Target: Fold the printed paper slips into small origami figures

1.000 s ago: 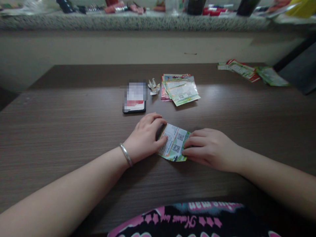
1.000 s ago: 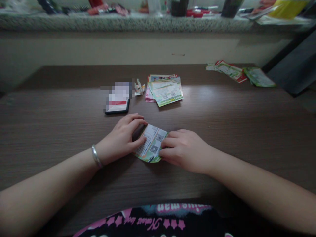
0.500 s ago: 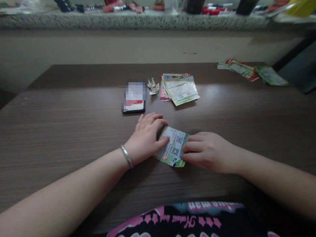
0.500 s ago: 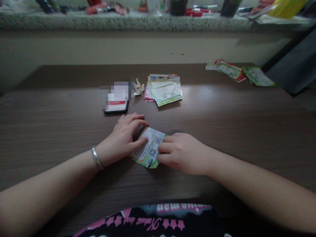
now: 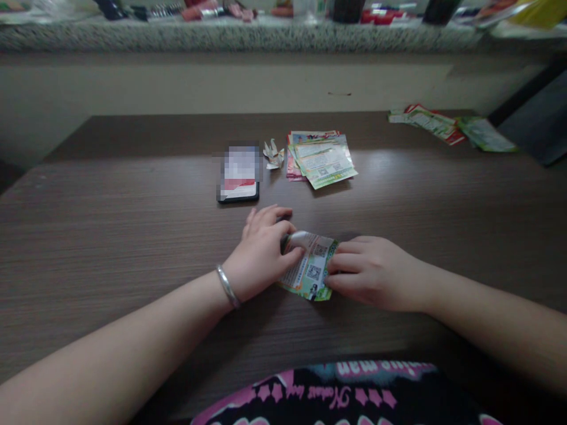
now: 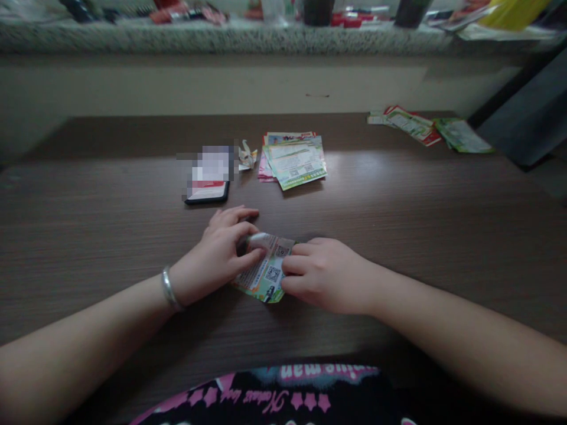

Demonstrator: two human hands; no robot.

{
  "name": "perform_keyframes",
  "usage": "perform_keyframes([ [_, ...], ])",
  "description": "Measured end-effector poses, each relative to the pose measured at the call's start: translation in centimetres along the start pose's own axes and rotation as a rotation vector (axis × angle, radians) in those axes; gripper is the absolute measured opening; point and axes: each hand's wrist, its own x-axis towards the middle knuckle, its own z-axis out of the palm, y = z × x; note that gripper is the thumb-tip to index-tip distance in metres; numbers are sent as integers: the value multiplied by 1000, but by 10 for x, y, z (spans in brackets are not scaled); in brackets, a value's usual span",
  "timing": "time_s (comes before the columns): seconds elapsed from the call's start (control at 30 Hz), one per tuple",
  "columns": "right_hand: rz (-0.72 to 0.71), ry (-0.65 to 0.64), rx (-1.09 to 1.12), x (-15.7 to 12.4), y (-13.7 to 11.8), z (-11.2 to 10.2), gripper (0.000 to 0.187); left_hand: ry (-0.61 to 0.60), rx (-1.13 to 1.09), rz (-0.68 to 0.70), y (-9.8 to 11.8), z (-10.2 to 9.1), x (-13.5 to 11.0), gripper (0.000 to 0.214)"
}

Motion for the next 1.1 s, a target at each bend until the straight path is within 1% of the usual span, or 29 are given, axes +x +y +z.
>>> perform_keyframes([
  [0.1,30,3,10,1,-1,0,15,21,-68,38,-1,2,1,22],
  [0.23,79,1,37,3,-2,-1,17,63,-180,79,-2,0,2,19],
  [0.3,101,-1,53,3,-2,-1,17,86,-228,84,-2,-1,2,21],
  [0.43,155,4,109,4,0,-2,20,110,-327,76,1,-3,1,15],
  [0.53,232,59,203,6,1,-2,18,122,-424,33,5,-3,-1,12],
  [0.6,301,123,314,7,2,-2,12,135,-472,8,8,-2,-3,13],
  [0.67,379,219,461,8,3,-2,9,109,-523,1,11,-3,-4,15],
  [0.73,477,287,544,9,3,-1,4,35,-602,-9,15,-3,-6,13],
  [0.83,563,318,576,9,3,0,5,-53,-760,-47,19,-4,-7,13],
  [1.0,690,381,645,10,2,3,5,-96,-1036,-166,21,-2,-7,20],
  [1.1,723,410,660,11,2,5,7,-116,-1113,-194,19,0,-6,20],
])
